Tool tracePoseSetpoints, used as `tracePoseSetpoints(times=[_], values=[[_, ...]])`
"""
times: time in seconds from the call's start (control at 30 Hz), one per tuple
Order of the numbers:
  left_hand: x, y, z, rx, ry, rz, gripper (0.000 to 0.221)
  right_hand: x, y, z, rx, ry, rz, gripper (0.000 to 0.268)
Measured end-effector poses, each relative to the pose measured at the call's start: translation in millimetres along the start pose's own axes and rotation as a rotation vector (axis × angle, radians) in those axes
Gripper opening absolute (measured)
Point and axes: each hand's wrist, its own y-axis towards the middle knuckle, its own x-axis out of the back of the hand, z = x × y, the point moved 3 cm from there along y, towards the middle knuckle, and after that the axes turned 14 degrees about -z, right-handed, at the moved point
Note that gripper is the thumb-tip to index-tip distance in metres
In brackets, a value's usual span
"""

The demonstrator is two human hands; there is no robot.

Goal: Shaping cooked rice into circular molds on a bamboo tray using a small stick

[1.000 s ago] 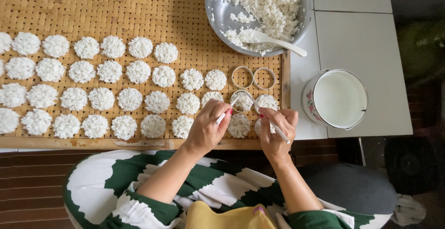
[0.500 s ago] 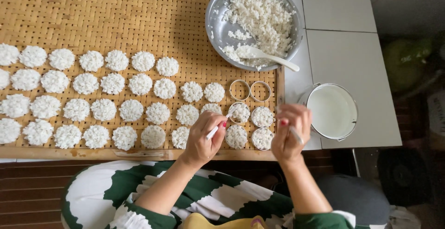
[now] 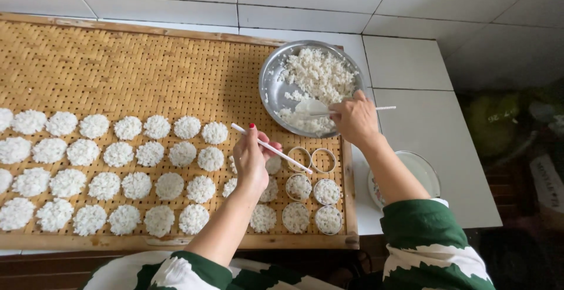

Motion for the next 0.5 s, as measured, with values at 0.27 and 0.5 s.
tracePoseSetpoints(times=[0.27,0.5], values=[[-31,57,43,0.189,-0.033,-0.113,0.024,-69,20,-23,-0.027,-0.146,-0.116,0.017],[-44,80,65,0.158,0.13,-0.09,0.049,-123,35,10,-0.074,0.103,-0.161,0.022]])
